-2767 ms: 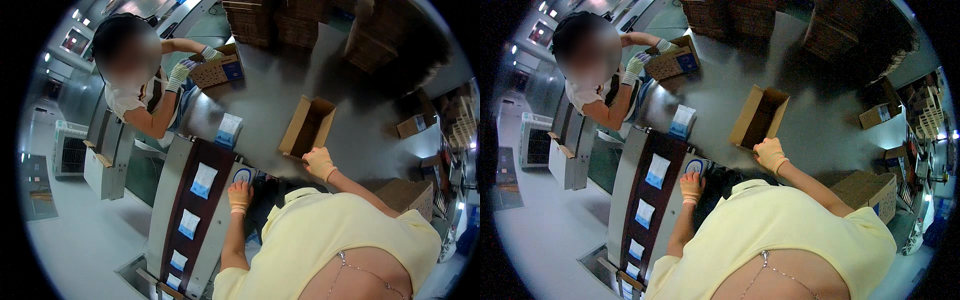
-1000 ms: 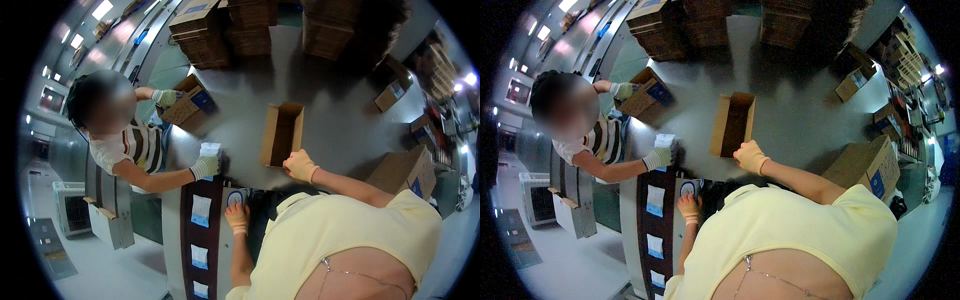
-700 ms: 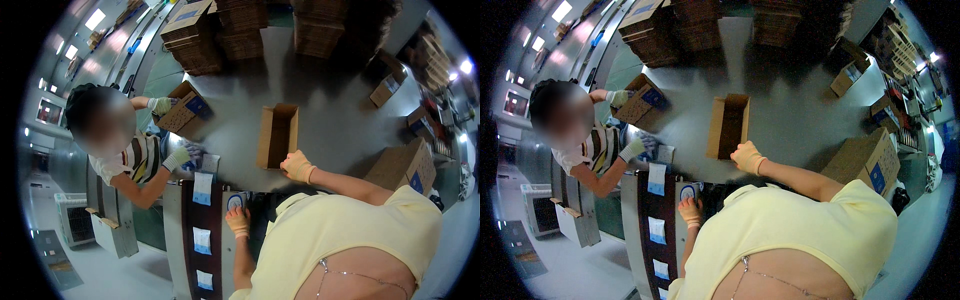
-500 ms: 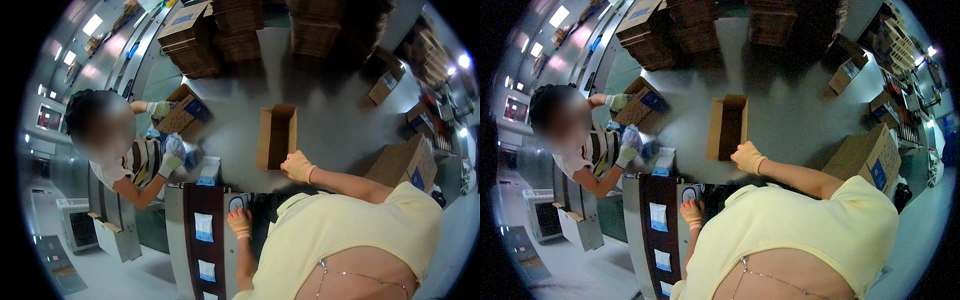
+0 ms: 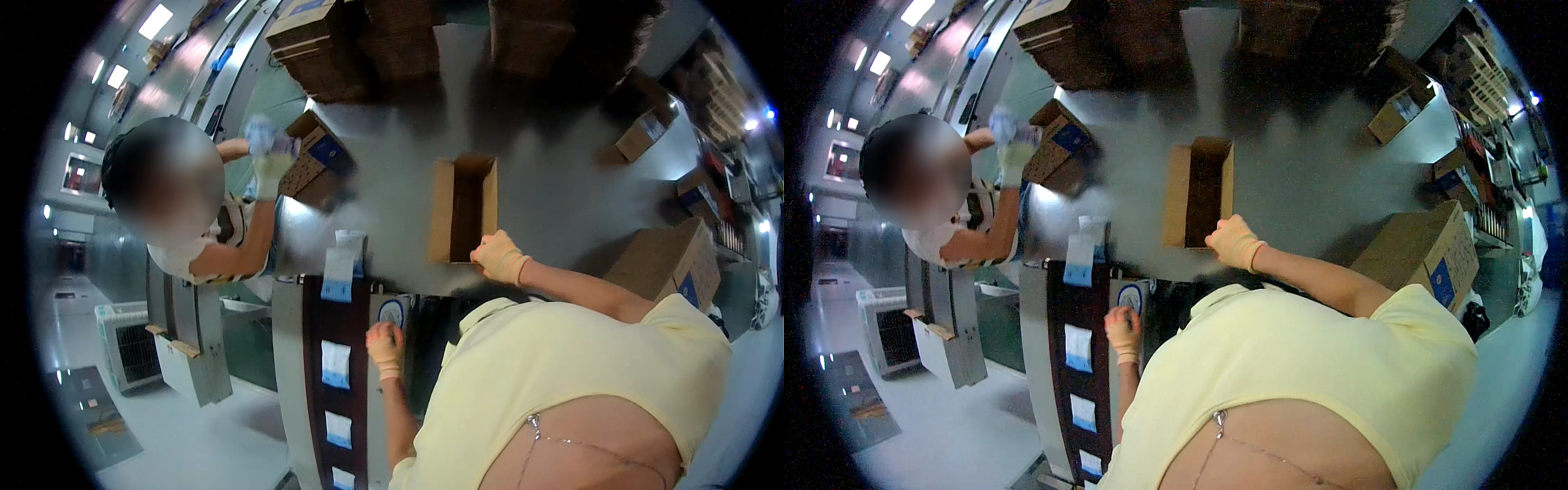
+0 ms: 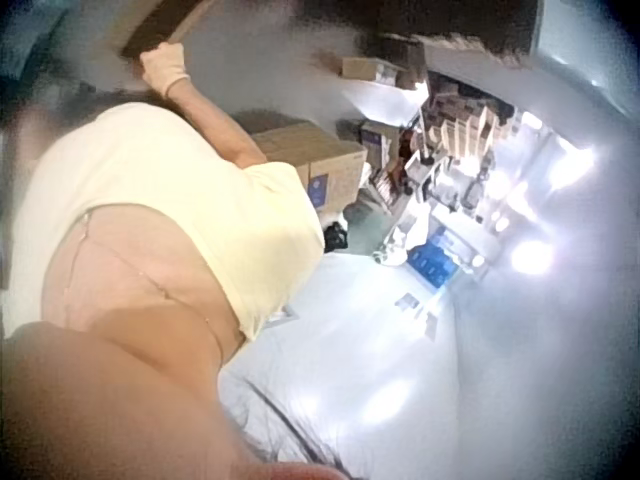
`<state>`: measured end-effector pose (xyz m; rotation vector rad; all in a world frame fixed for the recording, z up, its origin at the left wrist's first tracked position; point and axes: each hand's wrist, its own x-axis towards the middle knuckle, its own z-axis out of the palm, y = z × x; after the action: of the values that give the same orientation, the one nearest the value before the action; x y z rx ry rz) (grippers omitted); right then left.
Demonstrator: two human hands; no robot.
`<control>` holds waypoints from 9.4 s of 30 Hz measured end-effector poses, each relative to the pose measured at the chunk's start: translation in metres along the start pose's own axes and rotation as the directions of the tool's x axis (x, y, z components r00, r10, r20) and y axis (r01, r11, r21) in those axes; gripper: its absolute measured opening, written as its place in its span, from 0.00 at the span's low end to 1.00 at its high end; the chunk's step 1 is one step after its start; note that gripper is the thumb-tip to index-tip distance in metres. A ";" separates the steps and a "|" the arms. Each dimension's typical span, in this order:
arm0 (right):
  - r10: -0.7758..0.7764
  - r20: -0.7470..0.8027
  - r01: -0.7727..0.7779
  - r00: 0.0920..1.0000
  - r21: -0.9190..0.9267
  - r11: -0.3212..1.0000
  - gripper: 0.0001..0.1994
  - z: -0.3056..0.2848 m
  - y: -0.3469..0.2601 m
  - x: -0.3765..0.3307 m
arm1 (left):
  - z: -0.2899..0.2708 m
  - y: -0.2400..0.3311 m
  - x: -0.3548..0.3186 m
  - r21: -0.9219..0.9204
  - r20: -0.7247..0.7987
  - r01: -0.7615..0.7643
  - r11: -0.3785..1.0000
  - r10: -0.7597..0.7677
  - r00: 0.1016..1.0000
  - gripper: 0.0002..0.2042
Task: The person repeatedly picks small blue-wrapped items from a conveyor belt and places them into a cardboard box. They then close the box flaps and move the filled box aside before repeating the process with a new box.
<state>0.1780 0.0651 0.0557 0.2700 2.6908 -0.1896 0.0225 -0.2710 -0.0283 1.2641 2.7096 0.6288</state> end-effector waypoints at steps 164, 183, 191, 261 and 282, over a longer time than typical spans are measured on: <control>-0.106 -0.275 0.109 0.956 -0.002 0.994 0.06 -0.008 -0.019 0.061 | 0.047 0.122 0.270 -0.096 0.189 -0.283 0.954 0.297 0.936 0.48; -0.152 -0.242 0.136 0.958 -0.081 0.987 0.09 0.012 -0.043 0.030 | 0.064 0.172 0.216 0.094 0.300 -0.255 0.962 0.217 0.929 0.11; -0.128 -0.190 0.126 0.973 -0.019 0.992 0.06 0.016 -0.035 0.008 | -0.011 0.129 0.085 -0.306 -0.257 -0.073 0.949 -0.009 0.966 0.12; 0.127 -0.166 -0.138 0.978 -0.057 0.989 0.03 0.005 0.068 -0.006 | 0.057 0.135 0.325 -0.053 0.112 -0.074 0.996 0.080 0.990 0.24; 0.208 -0.286 -0.204 0.935 0.044 0.978 0.06 0.026 0.083 0.027 | 0.107 0.235 0.355 -0.167 0.133 -0.725 0.668 0.744 0.655 0.36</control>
<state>0.1824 0.1454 0.0135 0.6267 2.9231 -0.1117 -0.0160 0.1650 0.0015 2.2728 1.8862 0.6313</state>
